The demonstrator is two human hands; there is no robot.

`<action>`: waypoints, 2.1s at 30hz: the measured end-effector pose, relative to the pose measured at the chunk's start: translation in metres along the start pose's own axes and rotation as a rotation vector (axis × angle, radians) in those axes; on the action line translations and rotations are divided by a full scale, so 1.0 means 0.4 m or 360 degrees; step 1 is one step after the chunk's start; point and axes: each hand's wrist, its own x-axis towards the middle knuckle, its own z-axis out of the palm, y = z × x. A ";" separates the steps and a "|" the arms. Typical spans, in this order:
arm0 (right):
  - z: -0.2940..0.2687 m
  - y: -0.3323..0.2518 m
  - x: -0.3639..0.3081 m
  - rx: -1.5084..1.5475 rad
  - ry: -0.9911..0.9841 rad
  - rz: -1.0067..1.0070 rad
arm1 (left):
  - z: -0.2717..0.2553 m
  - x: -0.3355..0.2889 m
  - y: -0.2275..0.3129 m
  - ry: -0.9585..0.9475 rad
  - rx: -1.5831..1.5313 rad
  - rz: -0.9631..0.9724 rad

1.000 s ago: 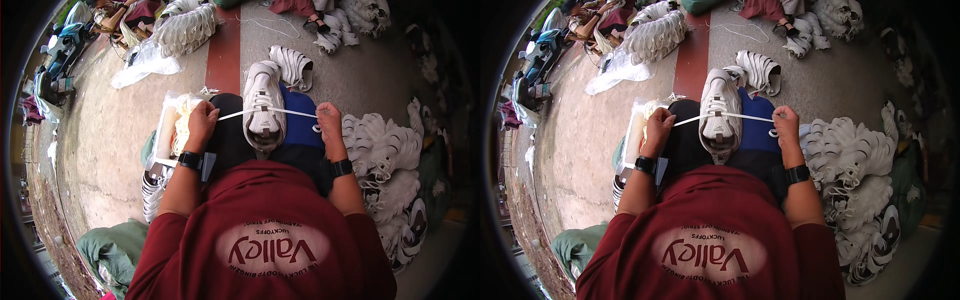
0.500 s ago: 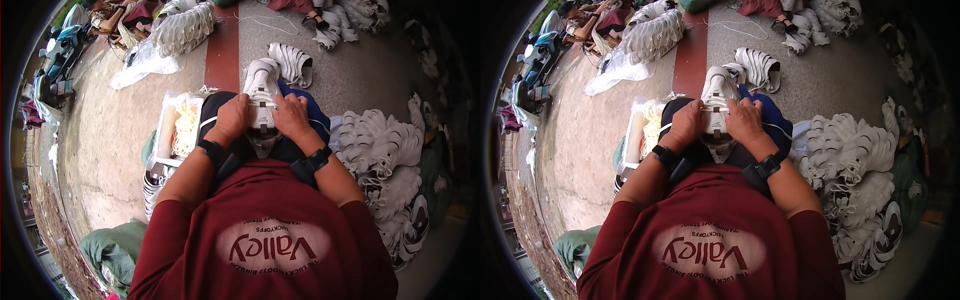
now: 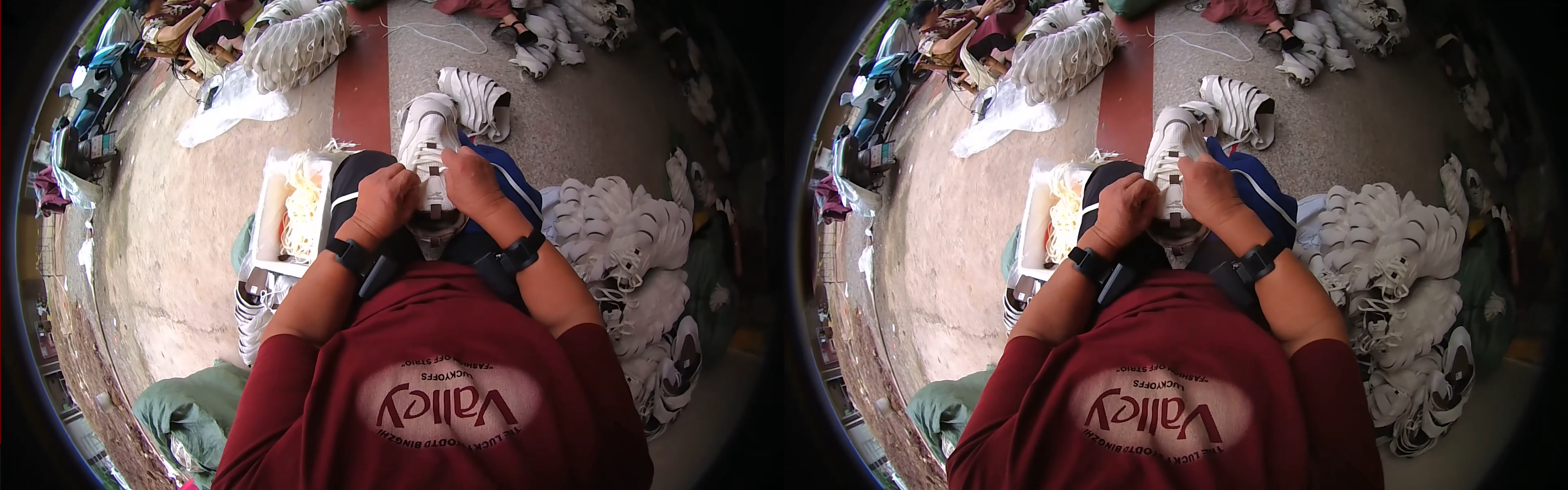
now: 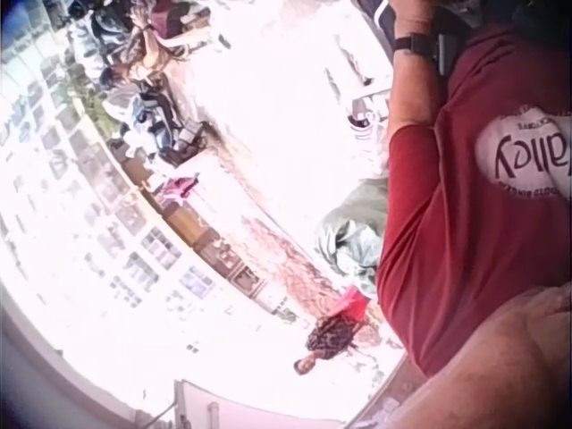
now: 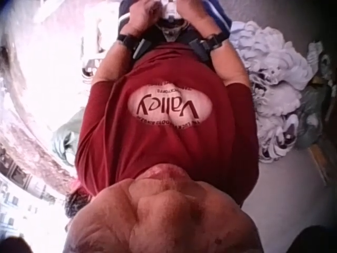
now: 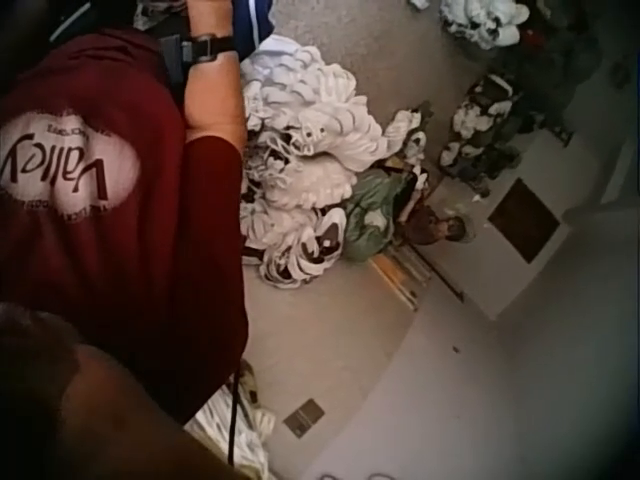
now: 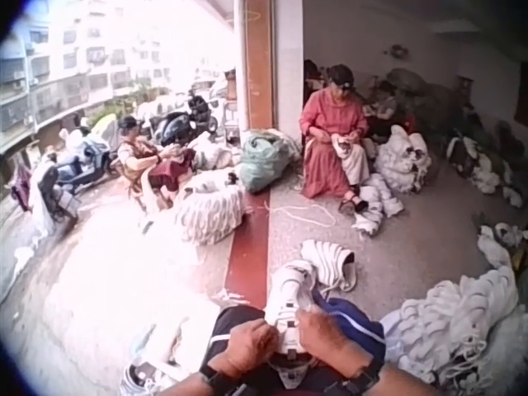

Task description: The recorder is lacing several pairs of white shoes while sitting on the floor among bags of shoe components.

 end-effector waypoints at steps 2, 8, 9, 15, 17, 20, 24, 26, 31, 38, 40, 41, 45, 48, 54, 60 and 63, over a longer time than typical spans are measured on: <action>-0.006 0.018 0.005 0.0021 0.0036 -0.0100 | -0.006 0.000 0.002 -0.0018 -0.0094 0.0031; -0.015 0.048 0.028 0.0384 -0.0075 -0.0030 | -0.004 0.011 0.013 -0.0024 -0.0276 -0.0328; -0.020 0.044 0.032 0.0381 -0.0146 -0.0029 | -0.007 0.014 0.012 -0.0021 -0.0279 -0.0330; -0.030 0.002 0.044 -0.0069 -0.0276 -0.0053 | -0.026 0.048 0.011 -0.0299 -0.0182 -0.0518; -0.036 -0.011 0.057 -0.0159 -0.0347 -0.0087 | -0.036 0.067 0.017 -0.0443 -0.0042 -0.0570; -0.029 -0.012 0.071 -0.0324 -0.0442 -0.0143 | -0.040 0.094 0.011 -0.0517 0.0058 -0.0581; -0.011 -0.027 0.066 -0.0381 -0.0443 -0.0063 | -0.042 0.119 -0.013 -0.0577 0.0086 -0.0500; 0.005 -0.021 0.054 -0.0308 -0.0309 -0.0030 | -0.032 0.126 -0.030 -0.0357 0.0334 0.0130; 0.030 0.026 0.036 -0.0021 -0.0072 0.0122 | -0.062 0.092 -0.055 -0.0361 0.0327 0.0576; -0.015 0.124 -0.005 -0.0088 0.0168 -0.0316 | -0.052 0.029 -0.059 -0.0310 0.0306 0.0534; -0.022 0.133 -0.034 -0.0097 0.0011 -0.0388 | -0.039 0.030 -0.077 -0.0151 0.0315 0.0362; -0.023 0.135 -0.045 -0.0099 0.0019 -0.0381 | -0.037 0.030 -0.076 -0.0154 0.0314 0.0372; -0.033 0.139 -0.076 -0.0171 0.0012 -0.0535 | -0.039 0.015 -0.083 -0.0216 0.0019 0.0014; -0.046 0.162 -0.099 0.0013 0.0086 -0.0422 | -0.077 -0.027 -0.114 -0.0303 -0.0182 -0.0193; -0.155 0.334 -0.220 0.0328 0.0267 0.0191 | -0.232 -0.195 -0.270 -0.0243 -0.0561 -0.0930; -0.330 0.542 -0.359 0.0320 0.0312 0.0690 | -0.419 -0.423 -0.387 -0.0061 -0.0601 -0.1474; -0.382 0.602 -0.434 0.0202 0.0301 0.0702 | -0.469 -0.496 -0.410 0.0008 -0.0662 -0.1651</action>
